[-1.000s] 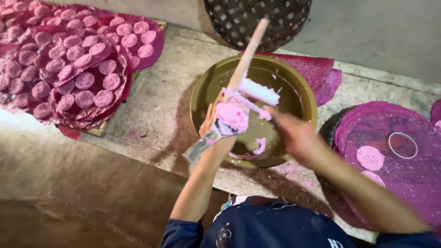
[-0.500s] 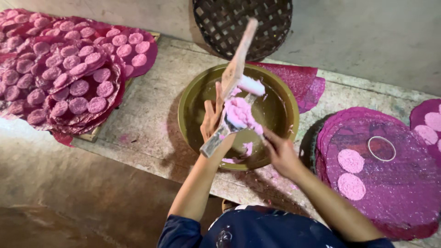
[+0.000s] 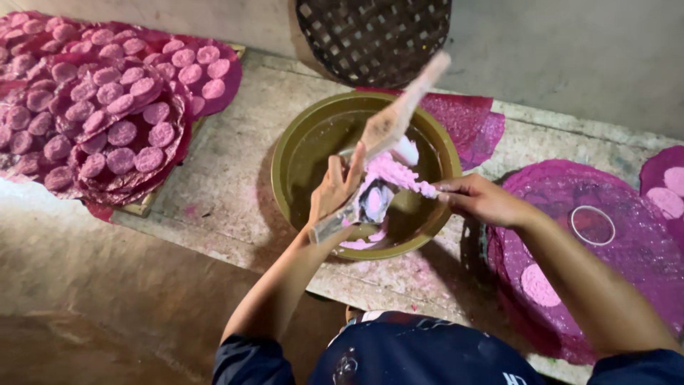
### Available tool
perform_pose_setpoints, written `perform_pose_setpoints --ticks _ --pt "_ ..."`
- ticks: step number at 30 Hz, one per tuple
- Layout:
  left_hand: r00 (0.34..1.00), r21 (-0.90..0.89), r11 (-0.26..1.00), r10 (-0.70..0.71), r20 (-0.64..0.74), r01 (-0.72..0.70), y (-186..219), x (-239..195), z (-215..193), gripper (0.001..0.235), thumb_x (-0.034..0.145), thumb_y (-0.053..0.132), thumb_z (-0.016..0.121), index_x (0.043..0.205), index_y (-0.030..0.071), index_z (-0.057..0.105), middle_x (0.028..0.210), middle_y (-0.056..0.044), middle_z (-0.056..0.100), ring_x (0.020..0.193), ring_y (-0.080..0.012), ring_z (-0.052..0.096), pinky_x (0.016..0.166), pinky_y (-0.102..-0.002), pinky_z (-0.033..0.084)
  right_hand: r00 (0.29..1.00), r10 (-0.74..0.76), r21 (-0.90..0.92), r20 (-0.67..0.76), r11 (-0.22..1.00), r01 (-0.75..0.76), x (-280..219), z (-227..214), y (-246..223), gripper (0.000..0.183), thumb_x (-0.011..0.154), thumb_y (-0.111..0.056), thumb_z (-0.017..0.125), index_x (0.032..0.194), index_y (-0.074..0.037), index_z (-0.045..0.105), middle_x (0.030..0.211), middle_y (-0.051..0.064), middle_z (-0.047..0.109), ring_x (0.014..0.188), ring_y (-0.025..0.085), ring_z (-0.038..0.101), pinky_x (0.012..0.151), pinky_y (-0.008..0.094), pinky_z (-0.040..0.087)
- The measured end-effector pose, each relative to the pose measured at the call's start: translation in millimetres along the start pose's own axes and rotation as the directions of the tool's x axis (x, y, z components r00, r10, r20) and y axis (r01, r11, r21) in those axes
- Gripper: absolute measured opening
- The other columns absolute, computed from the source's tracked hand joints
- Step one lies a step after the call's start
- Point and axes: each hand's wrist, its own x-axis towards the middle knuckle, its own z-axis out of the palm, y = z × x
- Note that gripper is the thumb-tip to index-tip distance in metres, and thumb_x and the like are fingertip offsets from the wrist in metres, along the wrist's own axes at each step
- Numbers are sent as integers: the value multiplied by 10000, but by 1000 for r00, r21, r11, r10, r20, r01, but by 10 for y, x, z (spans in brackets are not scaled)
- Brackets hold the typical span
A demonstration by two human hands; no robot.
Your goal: The person repeatedly scoops pink paste from a basin, applies it to a roller, and presses the roller into a circular mold to form small incense coils. The finished coils are arranged on a tray. The person cleans the roller and mold between cycles.
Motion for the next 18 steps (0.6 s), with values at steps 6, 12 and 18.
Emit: perform_pose_setpoints --ticks 6,12,18 --pt "981 111 986 -137 135 122 -16 25 7 1071 799 312 775 1626 117 123 1081 -208 480 839 -354 639 590 -423 580 993 -115 -275 -30 956 102 -24 -85 -278 367 923 -164 615 1266 -77 710 976 76 819 795 147 722 746 346 576" --pt "962 54 963 -266 67 263 -131 -71 31 1009 848 277 761 1638 43 179 1096 -226 504 829 -350 644 627 -411 584 996 -76 -257 38 963 84 -107 -99 -668 386 945 -213 592 1304 -109 689 1086 89 833 938 183 772 875 340 589" --pt "948 124 992 30 -317 10 -325 -253 213 527 978 237 731 1429 53 529 1643 -242 383 1030 -272 687 733 -317 620 984 4 -448 180 891 78 -55 -215 -1116 433 901 -234 597 1314 -163 703 1124 53 799 994 195 784 894 351 578"
